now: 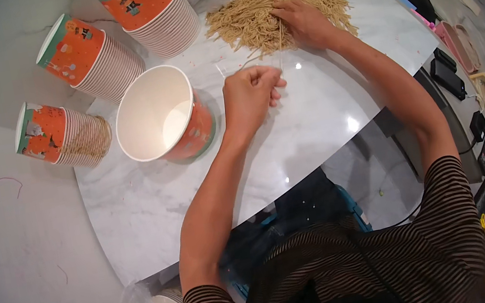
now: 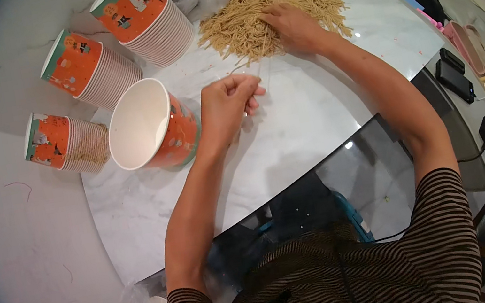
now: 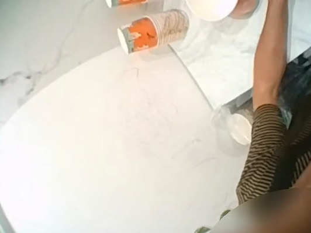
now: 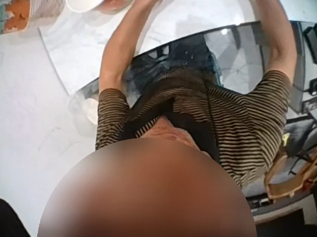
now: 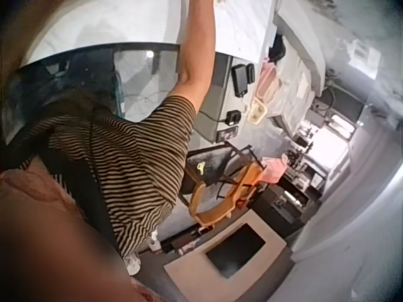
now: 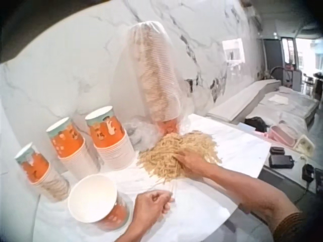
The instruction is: Tying a thin string around the rim of paper cups.
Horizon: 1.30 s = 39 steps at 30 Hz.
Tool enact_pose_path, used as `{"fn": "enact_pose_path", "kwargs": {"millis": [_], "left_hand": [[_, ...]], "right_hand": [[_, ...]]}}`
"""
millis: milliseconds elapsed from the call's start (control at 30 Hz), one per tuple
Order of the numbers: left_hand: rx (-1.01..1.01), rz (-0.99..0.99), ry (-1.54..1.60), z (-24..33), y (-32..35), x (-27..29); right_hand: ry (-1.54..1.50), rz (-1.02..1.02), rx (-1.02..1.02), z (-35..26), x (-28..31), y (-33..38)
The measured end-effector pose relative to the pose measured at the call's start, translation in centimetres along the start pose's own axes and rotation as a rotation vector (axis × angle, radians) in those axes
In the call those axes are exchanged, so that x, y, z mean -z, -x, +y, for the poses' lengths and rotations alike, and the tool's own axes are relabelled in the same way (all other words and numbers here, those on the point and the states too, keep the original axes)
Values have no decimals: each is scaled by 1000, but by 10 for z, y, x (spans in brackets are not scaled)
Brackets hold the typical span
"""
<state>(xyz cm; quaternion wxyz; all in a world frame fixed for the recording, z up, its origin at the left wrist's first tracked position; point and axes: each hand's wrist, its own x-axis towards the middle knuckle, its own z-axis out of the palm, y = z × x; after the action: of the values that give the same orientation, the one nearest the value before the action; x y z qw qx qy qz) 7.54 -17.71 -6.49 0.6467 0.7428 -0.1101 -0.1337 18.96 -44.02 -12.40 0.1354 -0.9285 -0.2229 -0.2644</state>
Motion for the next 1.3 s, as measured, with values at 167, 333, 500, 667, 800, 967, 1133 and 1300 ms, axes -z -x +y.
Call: {"fn": "enact_pose_path", "kwargs": {"millis": [167, 333, 500, 667, 800, 967, 1133, 1300], "left_hand": [[105, -204, -165, 7, 63, 32], [296, -374, -203, 33, 136, 74], [327, -186, -195, 40, 173, 94], [37, 5, -387, 15, 179, 106], [-87, 34, -464, 7, 173, 99], [-194, 77, -502, 6, 164, 93], [-47, 115, -343, 1, 173, 106], [64, 118, -309, -15, 175, 132]], "right_hand": [[-20, 62, 4, -11, -2, 8], [0, 72, 16, -13, -3, 8], [47, 31, -13, -13, 3, 11], [-47, 265, 129, -112, 45, -2], [-1148, -510, -254, -231, 90, 26], [-1317, -881, -374, -264, 91, 41], [-1378, -981, -428, -259, 75, 37], [-1275, -852, -444, -251, 77, 28]]}}
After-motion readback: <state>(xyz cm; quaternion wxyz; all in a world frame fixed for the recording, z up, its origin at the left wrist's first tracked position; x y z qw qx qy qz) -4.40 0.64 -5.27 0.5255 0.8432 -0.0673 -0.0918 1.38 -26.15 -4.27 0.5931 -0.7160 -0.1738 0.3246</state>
